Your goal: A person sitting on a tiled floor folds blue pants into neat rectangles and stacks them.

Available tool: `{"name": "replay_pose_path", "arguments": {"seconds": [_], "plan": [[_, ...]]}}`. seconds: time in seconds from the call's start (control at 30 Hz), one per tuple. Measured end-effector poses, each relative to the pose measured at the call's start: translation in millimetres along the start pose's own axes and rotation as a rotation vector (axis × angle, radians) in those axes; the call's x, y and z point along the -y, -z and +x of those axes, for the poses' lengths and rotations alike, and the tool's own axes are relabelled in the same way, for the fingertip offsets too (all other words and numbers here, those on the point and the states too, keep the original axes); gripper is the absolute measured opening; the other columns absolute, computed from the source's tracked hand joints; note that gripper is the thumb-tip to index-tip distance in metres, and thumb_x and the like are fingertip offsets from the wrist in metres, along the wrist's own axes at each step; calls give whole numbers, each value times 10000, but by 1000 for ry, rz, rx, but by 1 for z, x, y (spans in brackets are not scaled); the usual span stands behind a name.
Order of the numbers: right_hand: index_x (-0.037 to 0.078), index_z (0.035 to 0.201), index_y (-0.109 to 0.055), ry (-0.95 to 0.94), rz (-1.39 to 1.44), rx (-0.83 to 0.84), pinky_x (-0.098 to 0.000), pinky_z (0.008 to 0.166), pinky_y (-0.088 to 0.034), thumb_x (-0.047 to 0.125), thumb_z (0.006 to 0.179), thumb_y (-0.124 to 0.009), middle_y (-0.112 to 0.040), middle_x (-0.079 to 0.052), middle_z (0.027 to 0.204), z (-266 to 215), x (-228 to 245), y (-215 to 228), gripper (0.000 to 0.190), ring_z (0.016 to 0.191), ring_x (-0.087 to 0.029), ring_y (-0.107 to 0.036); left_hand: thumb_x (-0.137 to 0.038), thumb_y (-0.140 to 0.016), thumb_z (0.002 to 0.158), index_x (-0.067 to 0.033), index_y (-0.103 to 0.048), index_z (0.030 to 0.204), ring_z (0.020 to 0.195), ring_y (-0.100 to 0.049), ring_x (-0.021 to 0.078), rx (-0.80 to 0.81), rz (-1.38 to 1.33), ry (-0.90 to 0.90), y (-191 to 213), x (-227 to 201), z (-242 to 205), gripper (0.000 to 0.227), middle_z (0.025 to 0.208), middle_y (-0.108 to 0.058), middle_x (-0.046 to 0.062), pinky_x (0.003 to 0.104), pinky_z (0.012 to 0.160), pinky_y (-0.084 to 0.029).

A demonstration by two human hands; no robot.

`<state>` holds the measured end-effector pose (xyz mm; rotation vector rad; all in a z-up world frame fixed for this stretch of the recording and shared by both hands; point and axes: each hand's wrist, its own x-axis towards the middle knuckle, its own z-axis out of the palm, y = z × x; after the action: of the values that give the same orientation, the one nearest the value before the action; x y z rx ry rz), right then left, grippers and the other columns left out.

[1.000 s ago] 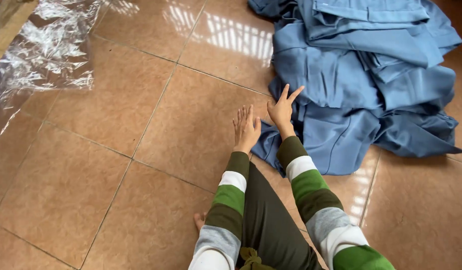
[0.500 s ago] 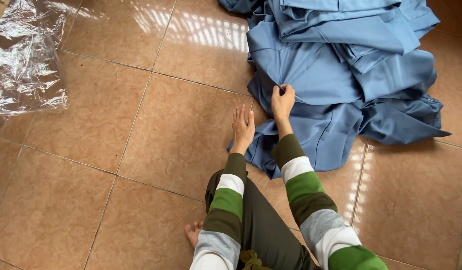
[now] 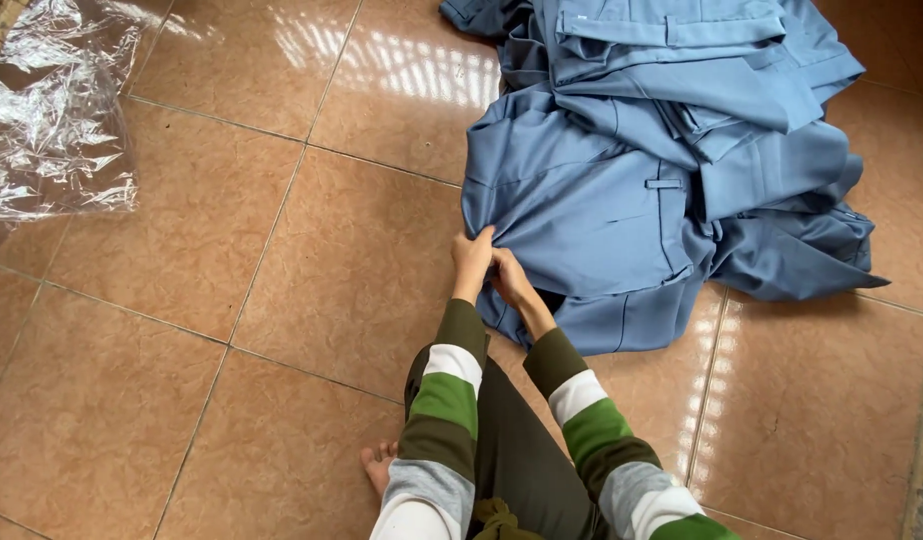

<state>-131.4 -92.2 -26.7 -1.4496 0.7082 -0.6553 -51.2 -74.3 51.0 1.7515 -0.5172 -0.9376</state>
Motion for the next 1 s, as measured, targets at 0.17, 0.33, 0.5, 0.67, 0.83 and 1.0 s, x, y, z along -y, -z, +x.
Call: {"name": "replay_pose_path", "arguments": {"seconds": [0.17,0.33,0.5,0.67,0.83,1.0], "plan": [[-46,948,-694,-377,473,-212,-462,850,-566,207,790,-677,-629,-201,941,-17,19,12,298,867,-320,-677,-303,-629,855,3,-710,1182,1101,-670,449,-353,77,17,5,29,18,455,1106,-728,242,580,931,-538],[54,936,-788,-355,187,-564,-496,821,-588,307,835,-713,-757,-151,898,-40,32,58,282,923,-309,-750,-313,-599,853,-74,-747,1100,1024,-713,395,-510,-57,3,18,7,-1,375,1004,-757,155,567,889,-563],[54,943,-645,-193,1407,-390,-557,929,-499,172,654,-645,-678,-134,999,-51,120,34,312,948,-385,-651,-83,-521,784,2,-767,992,915,-723,348,-690,-355,-229,26,71,0,333,850,-738,189,444,870,-555],[48,1232,-570,-167,1534,-510,-552,970,-487,244,561,-667,-628,-159,1186,0,89,40,706,1063,-379,-604,-32,-488,783,3,-769,937,878,-717,261,-755,-359,-414,51,58,-31,323,796,-729,182,342,812,-555],[57,1211,-634,-369,1222,-323,-495,918,-511,257,624,-743,-695,-145,1126,46,101,20,630,969,-348,-656,-26,-503,828,-9,-774,982,934,-713,273,-799,-300,-523,80,58,-54,312,849,-750,186,368,816,-557],[18,1137,-701,-476,928,-181,-518,1008,-474,183,691,-713,-731,-169,1120,55,116,-37,475,1046,-375,-689,-483,-707,826,13,-688,1041,899,-710,463,-652,107,-306,142,15,-100,541,886,-723,252,571,782,-543]]}}
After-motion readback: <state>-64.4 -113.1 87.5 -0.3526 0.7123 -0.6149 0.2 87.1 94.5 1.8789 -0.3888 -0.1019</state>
